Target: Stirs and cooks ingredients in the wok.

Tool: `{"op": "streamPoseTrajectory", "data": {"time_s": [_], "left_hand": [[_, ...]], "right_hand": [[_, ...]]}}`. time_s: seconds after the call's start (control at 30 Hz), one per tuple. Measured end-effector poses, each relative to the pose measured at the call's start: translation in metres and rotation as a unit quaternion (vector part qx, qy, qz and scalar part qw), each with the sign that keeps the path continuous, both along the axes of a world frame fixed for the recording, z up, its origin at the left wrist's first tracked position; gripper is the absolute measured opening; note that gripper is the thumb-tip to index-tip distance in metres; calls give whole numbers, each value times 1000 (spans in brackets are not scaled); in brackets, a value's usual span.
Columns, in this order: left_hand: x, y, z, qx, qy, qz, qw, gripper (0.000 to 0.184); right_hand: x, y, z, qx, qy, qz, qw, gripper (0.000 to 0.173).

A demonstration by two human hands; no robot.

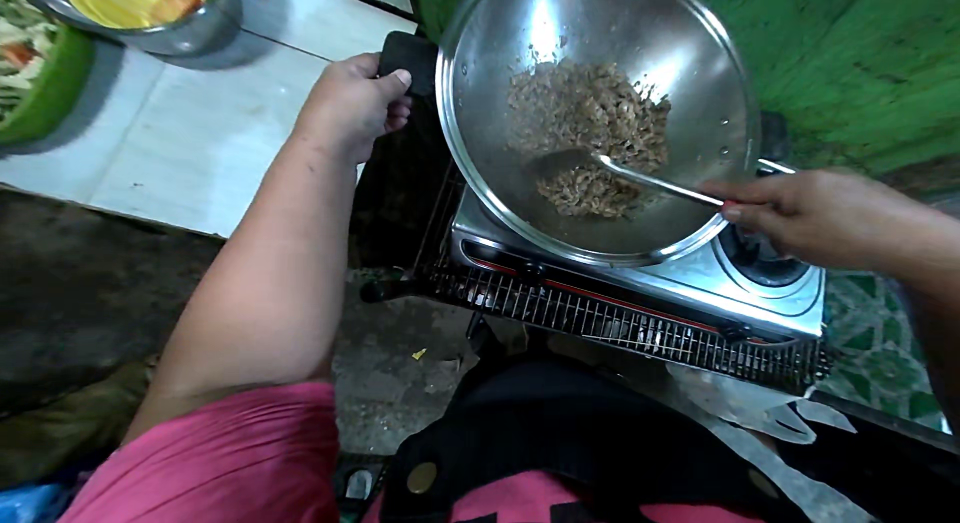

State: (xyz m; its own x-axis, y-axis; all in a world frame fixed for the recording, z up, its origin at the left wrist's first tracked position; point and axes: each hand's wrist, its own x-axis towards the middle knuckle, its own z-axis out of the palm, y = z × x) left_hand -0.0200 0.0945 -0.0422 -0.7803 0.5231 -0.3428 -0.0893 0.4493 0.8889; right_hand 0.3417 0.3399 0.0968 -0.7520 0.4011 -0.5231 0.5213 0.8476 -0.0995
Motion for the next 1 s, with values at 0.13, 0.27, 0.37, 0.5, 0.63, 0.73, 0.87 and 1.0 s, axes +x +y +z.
{"op": "streamPoseTrajectory", "data": {"time_s": [0.13, 0.27, 0.37, 0.5, 0.63, 0.73, 0.87, 1.0], "left_hand": [[-2, 1, -1, 1, -3, 4, 1000, 31], [0, 1, 1, -3, -2, 2, 1000, 32], [0, 1, 1, -2, -1, -3, 1000, 33], [-2, -1, -1, 6, -3, -6, 1000, 32], [-4, -1, -3, 5, 1, -7, 1000, 30], [-4, 1, -3, 3, -2, -6, 1000, 31], [-2, 0, -1, -2, -3, -3, 1000, 30], [-3, 0, -2, 3, -2, -3, 1000, 29]], "right_hand": [[12, -9, -26, 27, 33, 37, 998, 40], [8, -16, -39, 35, 78, 11, 996, 41], [1, -16, -41, 26, 70, -3, 997, 41], [2, -17, -34, 12, 67, -24, 997, 42], [4, -17, -34, 15, 43, -42, 998, 42], [-9, -20, -37, -35, -10, -94, 995, 44], [-15, -16, -31, -163, -29, -185, 969, 44], [-10, -10, -21, -210, -25, -210, 955, 43]]}}
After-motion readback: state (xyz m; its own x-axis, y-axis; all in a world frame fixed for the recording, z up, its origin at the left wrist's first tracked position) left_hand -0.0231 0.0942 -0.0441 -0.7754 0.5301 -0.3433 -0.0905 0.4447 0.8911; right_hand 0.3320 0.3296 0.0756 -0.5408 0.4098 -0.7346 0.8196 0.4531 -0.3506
